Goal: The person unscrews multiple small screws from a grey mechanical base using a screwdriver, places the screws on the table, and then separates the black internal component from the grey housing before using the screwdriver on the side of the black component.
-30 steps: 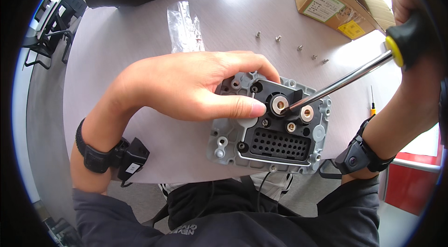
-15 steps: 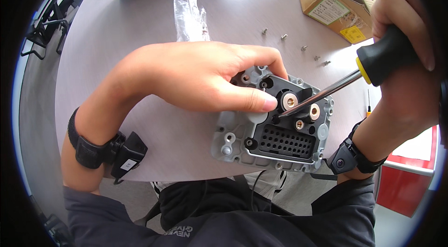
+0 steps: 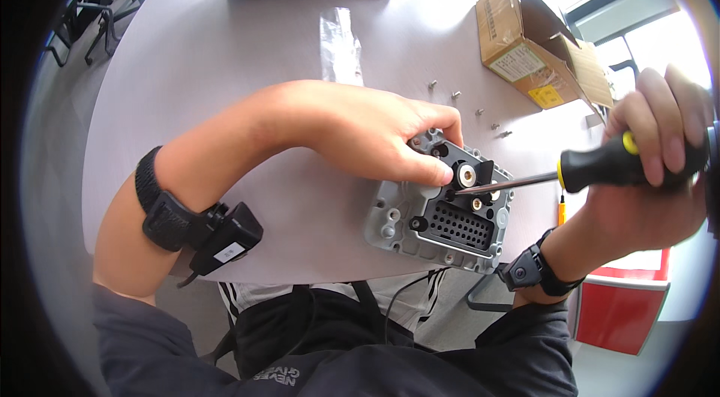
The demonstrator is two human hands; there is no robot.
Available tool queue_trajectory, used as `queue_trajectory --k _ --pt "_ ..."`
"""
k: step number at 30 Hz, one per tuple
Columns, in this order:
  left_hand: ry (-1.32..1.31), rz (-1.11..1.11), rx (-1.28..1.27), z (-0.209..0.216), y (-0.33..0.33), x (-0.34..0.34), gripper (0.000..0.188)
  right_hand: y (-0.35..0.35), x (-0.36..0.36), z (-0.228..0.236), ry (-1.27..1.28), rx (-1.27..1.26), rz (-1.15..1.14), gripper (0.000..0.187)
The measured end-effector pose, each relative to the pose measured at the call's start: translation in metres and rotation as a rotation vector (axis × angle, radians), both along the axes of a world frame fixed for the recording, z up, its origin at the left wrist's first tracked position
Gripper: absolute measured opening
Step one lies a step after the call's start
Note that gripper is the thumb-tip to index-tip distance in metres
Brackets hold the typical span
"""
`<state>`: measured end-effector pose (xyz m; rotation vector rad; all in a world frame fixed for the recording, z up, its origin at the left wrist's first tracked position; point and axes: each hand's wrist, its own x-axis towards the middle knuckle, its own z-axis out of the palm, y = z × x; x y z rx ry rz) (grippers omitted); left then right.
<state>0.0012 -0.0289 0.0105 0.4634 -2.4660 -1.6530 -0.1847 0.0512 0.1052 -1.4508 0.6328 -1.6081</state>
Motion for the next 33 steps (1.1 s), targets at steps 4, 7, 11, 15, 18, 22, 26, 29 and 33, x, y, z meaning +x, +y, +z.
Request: queue_trajectory --k 4,7,11,15,18,22,26,29,33 --pt "-0.046 0.024 -0.178 0.004 0.003 0.000 0.049 0.001 0.014 0.008 0.027 -0.003 0.040 0.019" --pt "-0.082 0.084 -0.139 0.004 0.004 -0.003 0.053 0.007 0.019 0.012 0.044 0.003 0.036 0.020" --pt "0.097 0.127 -0.226 -0.010 0.003 -0.009 0.044 0.015 0.023 0.020 0.054 -0.012 0.032 0.020" --pt "0.161 0.152 -0.238 -0.012 0.008 -0.015 0.044 0.024 0.022 0.024 0.058 -0.023 0.017 0.021" --pt "0.130 0.267 -0.230 -0.010 0.015 -0.020 0.044 0.031 0.020 0.024 0.059 -0.022 0.003 0.021" --pt "0.106 0.345 -0.142 -0.010 0.021 -0.021 0.040 0.028 0.018 0.025 0.122 -0.042 0.125 0.026" --pt "0.193 0.374 -0.129 -0.017 0.020 -0.023 0.042 0.027 0.012 0.030 0.156 0.017 0.148 0.033" --pt "0.249 0.377 -0.125 -0.020 0.018 -0.023 0.045 0.024 0.009 0.036 0.212 0.031 0.246 0.032" --pt "0.292 0.367 -0.140 -0.022 0.017 -0.025 0.045 0.021 0.003 0.039 0.279 0.041 0.373 0.031"
